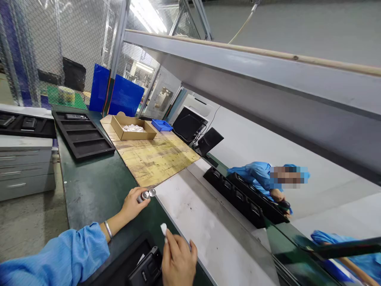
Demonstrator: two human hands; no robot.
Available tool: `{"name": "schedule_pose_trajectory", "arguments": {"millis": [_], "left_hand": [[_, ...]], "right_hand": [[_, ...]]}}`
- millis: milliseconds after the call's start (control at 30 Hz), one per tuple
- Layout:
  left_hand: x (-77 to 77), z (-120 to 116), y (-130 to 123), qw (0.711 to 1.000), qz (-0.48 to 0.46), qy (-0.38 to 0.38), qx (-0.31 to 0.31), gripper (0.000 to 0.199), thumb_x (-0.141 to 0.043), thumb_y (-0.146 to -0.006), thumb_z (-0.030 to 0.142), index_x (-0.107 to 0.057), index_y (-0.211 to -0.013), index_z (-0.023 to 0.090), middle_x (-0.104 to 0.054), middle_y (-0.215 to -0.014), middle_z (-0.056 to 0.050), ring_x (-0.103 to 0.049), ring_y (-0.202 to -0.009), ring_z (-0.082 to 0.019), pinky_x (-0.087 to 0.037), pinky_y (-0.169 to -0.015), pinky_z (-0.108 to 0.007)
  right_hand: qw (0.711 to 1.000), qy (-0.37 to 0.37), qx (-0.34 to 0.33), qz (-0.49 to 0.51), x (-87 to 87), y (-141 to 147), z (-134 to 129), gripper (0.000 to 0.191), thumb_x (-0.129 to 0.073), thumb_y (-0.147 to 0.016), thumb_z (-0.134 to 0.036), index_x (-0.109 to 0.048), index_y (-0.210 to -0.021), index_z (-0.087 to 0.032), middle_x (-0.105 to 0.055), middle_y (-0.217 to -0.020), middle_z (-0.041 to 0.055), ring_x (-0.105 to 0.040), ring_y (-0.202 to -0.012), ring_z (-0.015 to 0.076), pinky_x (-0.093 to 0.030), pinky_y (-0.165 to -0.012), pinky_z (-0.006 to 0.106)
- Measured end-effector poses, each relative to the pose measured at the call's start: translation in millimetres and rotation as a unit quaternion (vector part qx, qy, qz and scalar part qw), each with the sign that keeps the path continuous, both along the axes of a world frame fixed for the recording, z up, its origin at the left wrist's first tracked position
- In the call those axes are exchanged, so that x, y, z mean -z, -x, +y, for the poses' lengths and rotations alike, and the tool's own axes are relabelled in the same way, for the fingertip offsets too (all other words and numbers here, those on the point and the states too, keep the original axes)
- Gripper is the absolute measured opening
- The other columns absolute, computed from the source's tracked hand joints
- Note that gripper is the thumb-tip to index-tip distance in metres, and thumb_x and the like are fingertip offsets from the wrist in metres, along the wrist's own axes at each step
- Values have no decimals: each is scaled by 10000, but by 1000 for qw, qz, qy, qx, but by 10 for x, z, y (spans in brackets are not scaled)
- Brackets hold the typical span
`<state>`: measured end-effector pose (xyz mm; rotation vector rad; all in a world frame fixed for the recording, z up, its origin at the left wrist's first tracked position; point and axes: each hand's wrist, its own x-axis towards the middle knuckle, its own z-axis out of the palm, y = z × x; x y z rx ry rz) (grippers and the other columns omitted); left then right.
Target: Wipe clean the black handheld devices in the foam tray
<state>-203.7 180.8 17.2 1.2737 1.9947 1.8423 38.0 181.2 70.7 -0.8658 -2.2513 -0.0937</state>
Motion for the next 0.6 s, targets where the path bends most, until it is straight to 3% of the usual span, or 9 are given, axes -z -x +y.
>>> {"name": "schedule_pose_trajectory", "arguments": {"millis": [133,267,400,600], "left_hand": [[11,14,-7,1000,-14,-24,7,385,-712,-747,228,-667,-1129,245,-668,-1134,-52,-591,-1084,-268,-470,-985,-455],[14,13,-14,997,-31,-67,25,640,-675,-654,125,-587,-1278,237,-617,-1276,-76,-528,-1206,-301,-411,-1069,-514],[-16,-30,29,989,-67,-129,36,755,-541,-592,56,-529,-1329,218,-570,-1343,-82,-481,-1281,-285,-348,-1139,-493],[-63,-52,132,968,-163,-190,-33,727,-462,-573,52,-513,-1283,197,-577,-1288,-76,-497,-1261,-264,-318,-1154,-469]], "right_hand": [[997,-43,-31,-52,-182,658,263,336,-376,-998,-245,-695,-1104,-234,-678,-860,35,-623,-752,164,-286,-1027,507],[994,-38,-25,-98,-282,1112,331,318,-449,-947,-146,-689,-1117,-269,-669,-895,20,-601,-842,172,-229,-1063,496],[982,-48,0,-183,-270,1315,333,329,-515,-897,-113,-693,-1111,-289,-673,-908,26,-565,-869,205,-181,-1088,536],[967,-77,16,-244,-241,1323,304,397,-509,-856,-74,-694,-1134,-288,-683,-914,48,-566,-895,246,-152,-1092,606]]}}
